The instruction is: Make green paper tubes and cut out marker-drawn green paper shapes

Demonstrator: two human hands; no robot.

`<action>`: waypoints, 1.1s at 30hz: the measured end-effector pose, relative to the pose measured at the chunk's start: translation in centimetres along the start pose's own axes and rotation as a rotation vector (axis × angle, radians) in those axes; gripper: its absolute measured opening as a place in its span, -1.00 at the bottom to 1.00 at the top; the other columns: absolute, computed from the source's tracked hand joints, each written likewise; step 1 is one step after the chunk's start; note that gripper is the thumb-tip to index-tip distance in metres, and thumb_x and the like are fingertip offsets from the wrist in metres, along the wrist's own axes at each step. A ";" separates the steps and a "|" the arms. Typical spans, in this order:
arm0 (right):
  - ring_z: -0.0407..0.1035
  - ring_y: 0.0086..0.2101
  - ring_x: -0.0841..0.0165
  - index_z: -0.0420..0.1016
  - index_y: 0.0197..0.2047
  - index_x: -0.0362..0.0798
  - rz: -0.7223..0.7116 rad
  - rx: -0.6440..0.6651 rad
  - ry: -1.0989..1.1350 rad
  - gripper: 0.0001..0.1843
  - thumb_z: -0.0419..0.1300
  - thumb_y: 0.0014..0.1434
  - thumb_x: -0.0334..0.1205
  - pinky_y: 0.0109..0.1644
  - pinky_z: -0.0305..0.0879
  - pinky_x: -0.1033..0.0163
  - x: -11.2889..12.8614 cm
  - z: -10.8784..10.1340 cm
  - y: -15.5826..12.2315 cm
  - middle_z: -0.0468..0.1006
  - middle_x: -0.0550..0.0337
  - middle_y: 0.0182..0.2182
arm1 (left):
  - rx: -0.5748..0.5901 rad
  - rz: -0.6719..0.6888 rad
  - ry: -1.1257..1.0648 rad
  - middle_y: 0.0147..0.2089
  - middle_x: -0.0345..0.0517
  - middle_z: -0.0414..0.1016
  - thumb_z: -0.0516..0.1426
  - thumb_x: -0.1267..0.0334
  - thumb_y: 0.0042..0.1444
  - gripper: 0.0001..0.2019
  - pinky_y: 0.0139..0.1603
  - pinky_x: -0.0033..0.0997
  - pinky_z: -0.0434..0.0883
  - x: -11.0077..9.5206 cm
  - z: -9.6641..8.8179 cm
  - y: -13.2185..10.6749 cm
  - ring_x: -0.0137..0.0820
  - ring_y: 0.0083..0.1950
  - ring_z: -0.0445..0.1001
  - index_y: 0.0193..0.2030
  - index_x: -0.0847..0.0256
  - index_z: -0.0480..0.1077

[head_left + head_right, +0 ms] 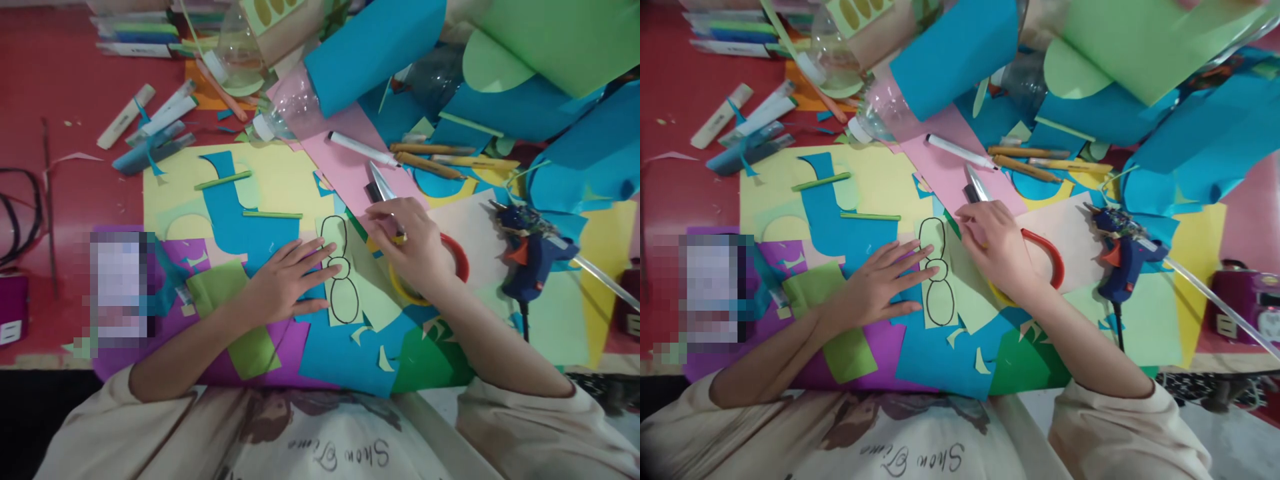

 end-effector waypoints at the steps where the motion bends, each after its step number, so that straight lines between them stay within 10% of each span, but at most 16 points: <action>1: 0.49 -0.20 0.22 0.47 -0.16 -0.02 -0.048 0.041 -0.041 -0.83 0.07 0.24 -0.35 -0.10 0.42 0.07 0.5 0.4 -0.1 0.63 0.07 -0.26 | -0.004 0.002 -0.006 0.35 0.08 0.24 -0.07 -0.07 0.29 -0.46 0.34 0.00 0.18 0.0 0.0 0.0 -0.10 0.40 0.16 0.27 0.20 0.27; 7: 0.30 0.18 0.14 0.35 0.18 -0.10 -0.168 0.236 -0.182 -0.61 0.05 0.31 -0.25 0.23 0.23 -0.07 1.5 2.9 -0.9 0.49 -0.04 0.12 | 0.031 -0.027 -0.051 0.38 0.11 0.19 -0.03 0.02 0.30 -0.54 0.37 0.02 0.15 0.1 -0.1 0.1 -0.10 0.43 0.09 0.24 0.16 0.31; 17: 0.49 -0.22 0.28 0.40 0.06 -0.01 0.067 0.221 0.258 -0.66 0.12 0.20 -0.32 -0.19 0.49 0.14 0.7 2.0 -0.8 0.57 0.09 -0.18 | -0.197 -0.054 -0.147 0.21 0.14 0.33 0.02 0.06 0.28 -0.63 0.23 0.02 0.32 0.5 -1.0 -0.4 -0.09 0.27 0.29 0.17 0.08 0.32; 22: 0.39 -0.42 0.44 0.30 0.07 0.06 0.299 0.162 0.553 -0.60 0.16 0.14 -0.26 -0.36 0.49 0.27 -0.3 1.3 -0.6 0.45 0.19 -0.18 | -0.349 -0.399 -0.602 0.08 0.06 0.43 0.10 0.03 0.21 -0.57 -0.09 -0.30 0.50 2.3 -2.7 -0.7 -0.31 -0.05 0.50 0.17 0.09 0.21; 26: 0.41 -0.33 0.38 0.31 0.03 0.07 0.309 0.104 0.605 -0.62 0.19 0.12 -0.23 -0.36 0.50 0.27 0.2 1.2 -0.4 0.43 0.17 -0.20 | -0.095 -0.645 -1.141 -0.23 -0.13 0.50 0.22 0.00 0.05 -0.56 -0.47 -0.53 0.39 2.1 -0.2 0.4 -0.50 -0.42 0.43 0.00 0.16 0.27; 33: 0.50 -0.21 0.25 0.31 0.10 0.04 0.146 0.169 0.155 -0.66 0.10 0.27 -0.13 -0.17 0.50 0.13 1.9 -1.8 -1.3 0.49 0.01 -0.06 | -0.084 -0.798 -1.403 -0.61 -0.31 0.35 0.24 0.00 -0.02 -0.70 -0.71 -0.56 0.22 1.8 1.5 1.6 -0.56 -0.69 0.26 -0.36 0.20 0.36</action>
Point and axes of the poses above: each hand's wrist, its own y-axis towards the middle knuckle, its own z-axis out of the palm, x = y × z, the point moved 7 cm from there along y, towards the middle knuckle
